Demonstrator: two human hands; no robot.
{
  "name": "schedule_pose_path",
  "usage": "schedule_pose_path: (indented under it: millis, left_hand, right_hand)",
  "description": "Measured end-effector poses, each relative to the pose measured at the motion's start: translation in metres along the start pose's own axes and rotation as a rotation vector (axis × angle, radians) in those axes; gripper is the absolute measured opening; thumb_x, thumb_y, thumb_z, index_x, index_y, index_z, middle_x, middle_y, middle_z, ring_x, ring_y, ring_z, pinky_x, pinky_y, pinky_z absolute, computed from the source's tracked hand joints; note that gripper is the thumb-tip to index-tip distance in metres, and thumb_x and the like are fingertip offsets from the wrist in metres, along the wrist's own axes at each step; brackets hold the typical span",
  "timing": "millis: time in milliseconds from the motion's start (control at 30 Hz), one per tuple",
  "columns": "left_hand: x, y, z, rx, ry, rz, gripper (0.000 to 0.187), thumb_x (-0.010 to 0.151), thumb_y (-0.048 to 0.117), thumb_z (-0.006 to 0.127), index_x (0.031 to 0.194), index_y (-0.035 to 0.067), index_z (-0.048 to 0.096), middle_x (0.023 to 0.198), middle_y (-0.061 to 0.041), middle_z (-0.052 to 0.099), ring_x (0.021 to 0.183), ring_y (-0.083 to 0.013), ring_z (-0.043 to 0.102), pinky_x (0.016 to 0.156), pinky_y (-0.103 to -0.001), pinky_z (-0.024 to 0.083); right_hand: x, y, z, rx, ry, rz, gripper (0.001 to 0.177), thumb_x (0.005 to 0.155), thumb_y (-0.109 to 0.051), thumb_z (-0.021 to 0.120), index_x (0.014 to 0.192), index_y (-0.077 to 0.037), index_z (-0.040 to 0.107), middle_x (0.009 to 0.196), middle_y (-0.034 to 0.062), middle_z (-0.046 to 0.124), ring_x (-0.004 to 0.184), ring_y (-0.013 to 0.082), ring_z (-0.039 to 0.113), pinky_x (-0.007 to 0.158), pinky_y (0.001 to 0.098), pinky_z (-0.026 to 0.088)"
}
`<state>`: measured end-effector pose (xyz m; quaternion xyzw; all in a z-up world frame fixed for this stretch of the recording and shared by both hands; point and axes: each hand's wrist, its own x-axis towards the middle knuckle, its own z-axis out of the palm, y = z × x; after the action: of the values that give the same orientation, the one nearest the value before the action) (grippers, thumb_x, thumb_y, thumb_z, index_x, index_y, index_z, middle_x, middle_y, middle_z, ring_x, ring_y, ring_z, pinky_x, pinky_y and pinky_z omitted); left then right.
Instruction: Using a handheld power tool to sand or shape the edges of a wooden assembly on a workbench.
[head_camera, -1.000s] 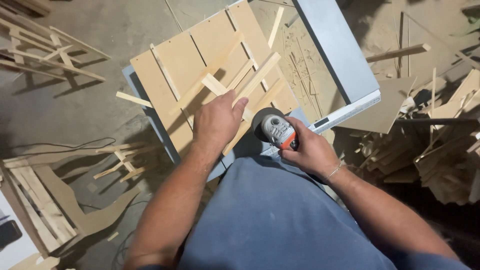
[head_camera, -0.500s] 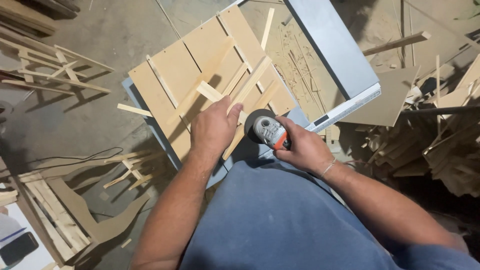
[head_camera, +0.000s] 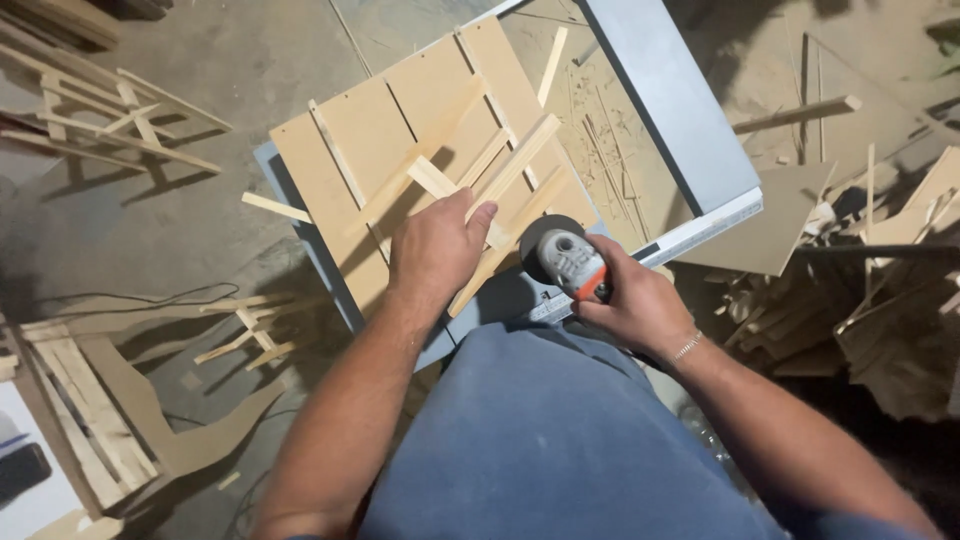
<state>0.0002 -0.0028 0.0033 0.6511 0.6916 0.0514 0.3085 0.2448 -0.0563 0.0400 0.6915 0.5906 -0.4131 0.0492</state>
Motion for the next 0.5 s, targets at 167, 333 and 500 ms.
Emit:
schedule_pose_path:
  millis: [167,333,500]
  left_hand:
    - [-0.005,0.007,-0.006,-0.053,0.014,-0.004,0.064,0.102,0.058,0.038,0.139,0.013,0.063,0.129,-0.012,0.070,0.121,-0.0393,0.065,0.102,-0.059,0.046]
    - [-0.010,0.014,-0.016,-0.072,0.057,-0.033,0.061,0.103,0.055,0.035,0.131,0.012,0.068,0.122,-0.017,0.073,0.118,-0.0433,0.065,0.101,-0.061,0.046]
    - [-0.013,0.018,-0.013,-0.034,0.054,-0.049,0.052,0.101,0.058,0.039,0.111,0.020,0.072,0.108,-0.015,0.074,0.112,-0.0427,0.066,0.097,-0.057,0.051]
  right_hand:
    - [-0.005,-0.003,-0.002,-0.038,0.004,0.006,0.087,0.074,-0.038,0.074,0.154,-0.036,0.038,0.122,0.0153,0.070,0.122,0.0398,0.063,0.109,0.0512,0.049]
    - [0.005,0.006,-0.005,-0.114,-0.063,-0.068,0.089,0.075,-0.038,0.074,0.155,-0.035,0.037,0.123,0.0198,0.069,0.123,0.0409,0.063,0.111,0.0528,0.048]
    - [0.014,0.018,-0.010,-0.045,-0.141,-0.108,0.088,0.074,-0.031,0.072,0.155,-0.030,0.038,0.127,0.0189,0.068,0.125,0.0403,0.062,0.111,0.0514,0.049]
